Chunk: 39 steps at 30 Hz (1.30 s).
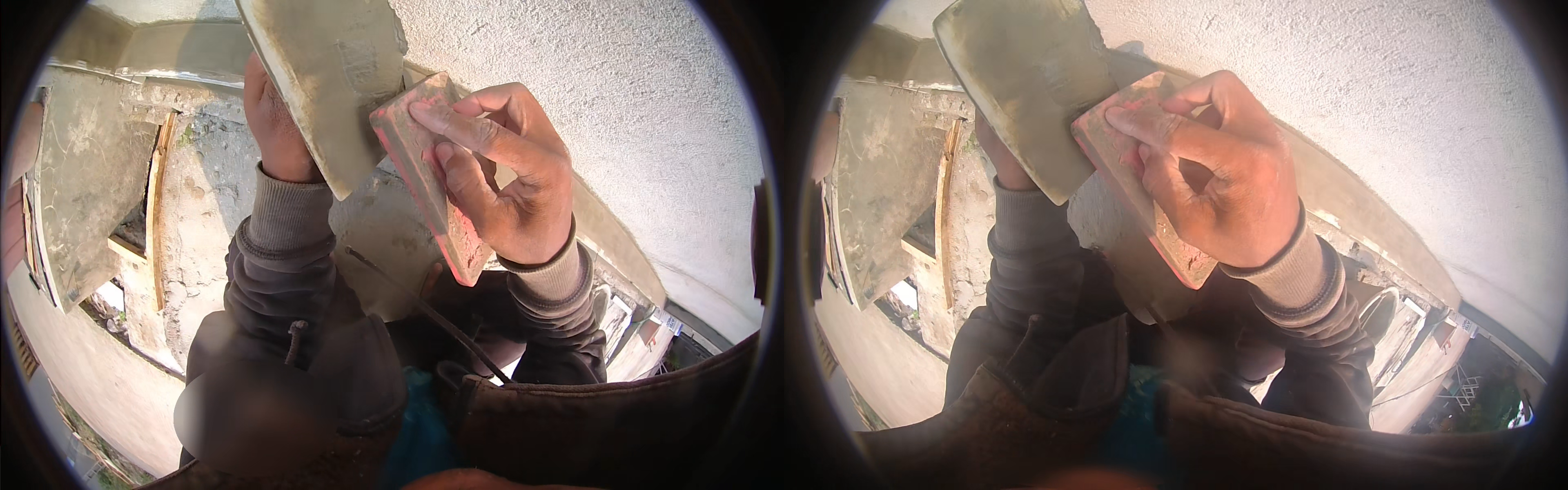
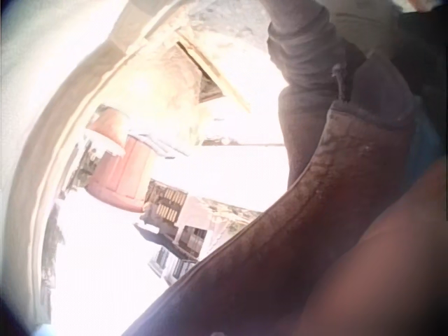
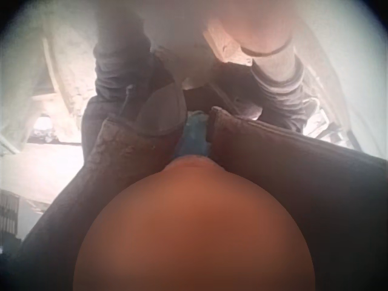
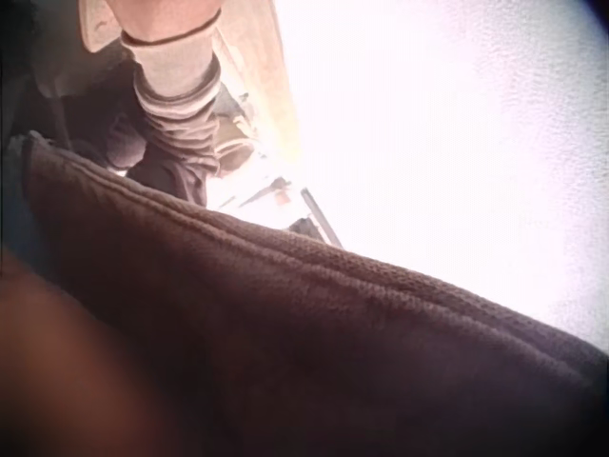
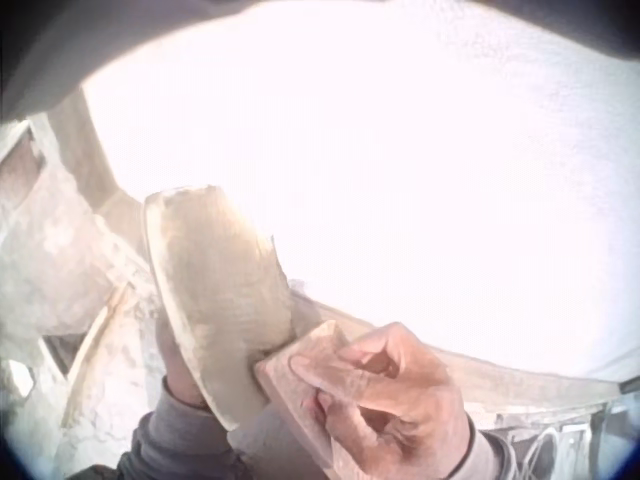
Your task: The person applies plaster to a curved wall section using a hawk and trowel. They repeatedly scoop plaster from the hawk and smooth it onto the wall surface, working along the curve.
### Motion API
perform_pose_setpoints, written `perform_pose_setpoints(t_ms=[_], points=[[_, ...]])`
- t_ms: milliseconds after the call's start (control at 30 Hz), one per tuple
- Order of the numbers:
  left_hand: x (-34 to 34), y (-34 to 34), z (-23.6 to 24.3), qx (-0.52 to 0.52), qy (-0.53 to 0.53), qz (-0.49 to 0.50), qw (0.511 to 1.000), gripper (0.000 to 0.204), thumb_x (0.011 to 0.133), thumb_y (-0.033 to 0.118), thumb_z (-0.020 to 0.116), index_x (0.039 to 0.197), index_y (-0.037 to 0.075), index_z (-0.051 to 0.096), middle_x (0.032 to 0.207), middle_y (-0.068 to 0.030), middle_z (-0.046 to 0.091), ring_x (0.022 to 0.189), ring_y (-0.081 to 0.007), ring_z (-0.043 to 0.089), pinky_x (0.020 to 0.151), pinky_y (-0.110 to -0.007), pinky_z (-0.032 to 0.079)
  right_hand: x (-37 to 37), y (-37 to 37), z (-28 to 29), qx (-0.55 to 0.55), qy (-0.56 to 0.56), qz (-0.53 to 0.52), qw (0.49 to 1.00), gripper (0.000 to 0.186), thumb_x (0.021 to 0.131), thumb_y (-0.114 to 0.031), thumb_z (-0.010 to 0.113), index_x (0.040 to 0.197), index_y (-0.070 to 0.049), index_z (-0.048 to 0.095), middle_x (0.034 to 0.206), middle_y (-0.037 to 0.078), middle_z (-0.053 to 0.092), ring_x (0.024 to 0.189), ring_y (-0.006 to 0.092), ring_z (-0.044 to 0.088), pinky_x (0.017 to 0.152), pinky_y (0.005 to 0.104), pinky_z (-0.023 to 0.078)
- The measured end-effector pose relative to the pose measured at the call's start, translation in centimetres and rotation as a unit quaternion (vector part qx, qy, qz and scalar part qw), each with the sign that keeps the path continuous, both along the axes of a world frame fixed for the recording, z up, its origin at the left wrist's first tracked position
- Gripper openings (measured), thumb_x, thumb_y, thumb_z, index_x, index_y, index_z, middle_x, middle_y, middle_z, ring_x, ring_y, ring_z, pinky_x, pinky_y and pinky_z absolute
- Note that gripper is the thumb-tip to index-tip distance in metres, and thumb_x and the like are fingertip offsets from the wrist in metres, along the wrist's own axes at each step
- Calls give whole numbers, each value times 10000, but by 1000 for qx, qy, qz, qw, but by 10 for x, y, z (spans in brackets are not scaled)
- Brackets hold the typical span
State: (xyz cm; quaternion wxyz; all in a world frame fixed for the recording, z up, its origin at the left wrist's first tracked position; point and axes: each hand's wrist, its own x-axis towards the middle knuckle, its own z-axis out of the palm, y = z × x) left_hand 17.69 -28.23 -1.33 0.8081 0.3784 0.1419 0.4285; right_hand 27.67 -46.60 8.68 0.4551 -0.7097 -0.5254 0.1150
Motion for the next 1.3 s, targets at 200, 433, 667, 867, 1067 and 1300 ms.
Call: perform_pose_setpoints(t_ms=[200, 433, 667, 867, 1067, 1300], points=[[-24, 11, -6, -8, -4, 11, 1000, 462, 1053, 314, 511, 1392, 0, 507, 1325, -181, 599, 1157, -273, 638, 887, -380, 592, 28, -28, -8, -144, 102, -4, 984, 347, 827, -43, 689, 1135, -169, 787, 912, 126, 669, 750, 246, 654, 698, 352, 531], [-53, 33, -20, -25, -18, 9, 999, 451, 1055, 310, 505, 1383, 0, 510, 1306, -174, 606, 1132, -265, 645, 870, -374, 594, 16, -22, -70, -254, -97, -180, 945, 251, 938, -180, 670, 1163, -159, 779, 882, 120, 672, 765, 191, 661, 695, 318, 543], [-69, 43, -25, -40, -26, 3, 999, 441, 1057, 305, 500, 1374, 0, 513, 1286, -167, 613, 1107, -258, 652, 853, -367, 597, -1, 20, -90, -245, -218, -250, 911, 306, 827, -200, 722, 1124, -196, 797, 891, 154, 654, 761, 307, 670, 706, 396, 555], [-79, 60, -31, -38, -30, 3, 999, 432, 1059, 301, 496, 1367, -1, 516, 1270, -161, 619, 1085, -251, 659, 838, -362, 598, -29, 7, -75, -311, -144, -213, 915, 322, 821, -167, 748, 1137, -204, 798, 877, 142, 646, 759, 270, 680, 704, 386, 557], [-83, 68, -30, -40, -42, -7, 998, 423, 1061, 297, 491, 1359, -1, 518, 1253, -155, 625, 1064, -245, 665, 823, -357, 600, 6, 25, -74, -311, -152, -262, 901, 315, 855, -239, 703, 1150, -169, 788, 866, 199, 666, 739, 303, 671, 698, 388, 543], [-93, 79, -29, -30, -37, 10, 999, 413, 1063, 292, 486, 1351, -1, 521, 1234, -148, 632, 1039, -237, 672, 806, -350, 603, -4, 26, -55, -374, -105, -154, 909, 299, 864, -262, 683, 1122, -164, 797, 851, 222, 669, 738, 314, 683, 698, 397, 554]])
